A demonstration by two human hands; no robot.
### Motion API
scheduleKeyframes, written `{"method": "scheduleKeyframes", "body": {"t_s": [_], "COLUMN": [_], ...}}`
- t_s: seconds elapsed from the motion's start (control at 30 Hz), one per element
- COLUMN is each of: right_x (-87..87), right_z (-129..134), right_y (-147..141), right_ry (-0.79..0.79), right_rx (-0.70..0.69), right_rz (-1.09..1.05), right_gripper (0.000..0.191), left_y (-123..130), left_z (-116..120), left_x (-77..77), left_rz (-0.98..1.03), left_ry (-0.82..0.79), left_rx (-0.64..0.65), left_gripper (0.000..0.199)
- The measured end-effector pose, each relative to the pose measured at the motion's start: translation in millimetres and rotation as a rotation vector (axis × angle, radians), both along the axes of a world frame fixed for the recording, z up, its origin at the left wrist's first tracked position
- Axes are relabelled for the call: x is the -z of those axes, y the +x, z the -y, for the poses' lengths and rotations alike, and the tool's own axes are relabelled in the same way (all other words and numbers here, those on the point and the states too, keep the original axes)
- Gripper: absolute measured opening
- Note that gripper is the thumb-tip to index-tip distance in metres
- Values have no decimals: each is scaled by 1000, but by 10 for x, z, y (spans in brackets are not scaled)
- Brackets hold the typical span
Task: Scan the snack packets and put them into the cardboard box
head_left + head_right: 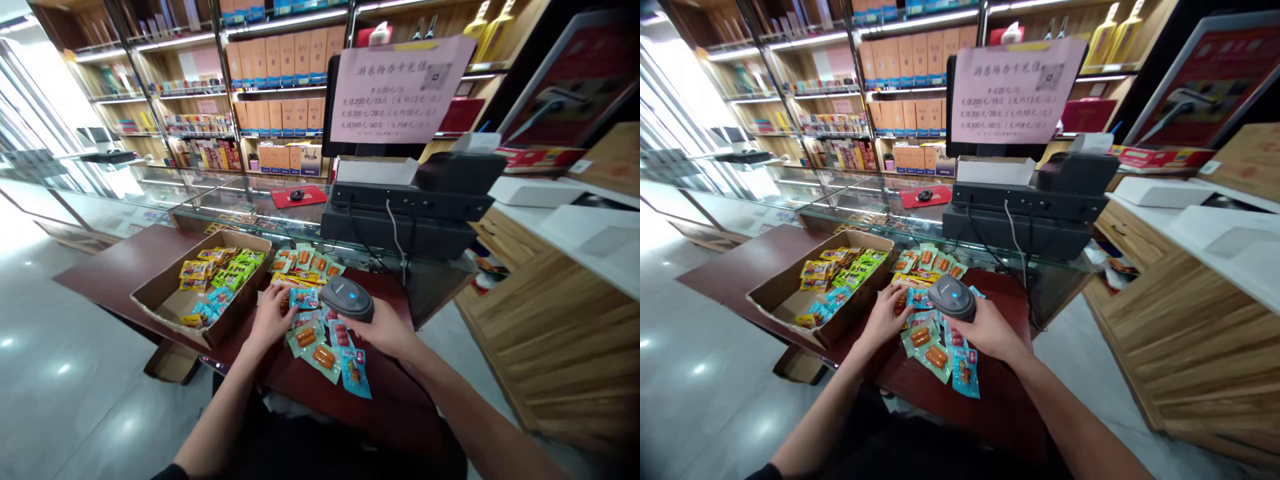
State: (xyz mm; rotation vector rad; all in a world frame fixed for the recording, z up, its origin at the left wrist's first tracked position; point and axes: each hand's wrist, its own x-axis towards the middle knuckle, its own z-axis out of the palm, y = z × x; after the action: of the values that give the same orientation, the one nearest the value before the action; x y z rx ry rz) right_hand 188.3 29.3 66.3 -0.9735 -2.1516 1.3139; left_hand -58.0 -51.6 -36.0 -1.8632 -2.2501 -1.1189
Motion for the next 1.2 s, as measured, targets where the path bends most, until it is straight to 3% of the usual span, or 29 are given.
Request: {"method": "scheduleKeyframes", "body": {"t_s": [0.07, 0.17, 0.27, 0.37, 0.47, 0.6, 1.03, 1.2], "right_x": [36, 79, 154, 253, 305, 279, 218, 189], "right_z": [-19, -31, -17, 22, 82, 149, 168, 136], "right_y": [-20, -44, -38, -7, 12, -7, -24, -79], "right_ry": [-18, -23, -12, -7, 95, 156, 163, 198], "right_rx": [35, 70, 68, 55, 73, 46, 13, -20], "right_rz": [4, 27, 60, 63, 54, 81, 92, 118], "right_gripper": [31, 32, 31, 29, 31, 35, 38, 37], "left_y": [18, 21, 19, 20, 4, -41, -26, -472], "left_z": [-70, -188, -250, -252, -227, -182, -87, 54], "left_x": [12, 15, 19, 21, -11, -114, -321, -542], "left_rz": [11, 52, 224, 557, 813, 962, 1073, 958], "left_ry": [35, 64, 89, 99, 131, 126, 100, 169], "left_rx": [-142, -178, -157, -74, 20, 60, 30, -11], "left_gripper": [43, 30, 19, 16, 22, 34, 44, 45]}}
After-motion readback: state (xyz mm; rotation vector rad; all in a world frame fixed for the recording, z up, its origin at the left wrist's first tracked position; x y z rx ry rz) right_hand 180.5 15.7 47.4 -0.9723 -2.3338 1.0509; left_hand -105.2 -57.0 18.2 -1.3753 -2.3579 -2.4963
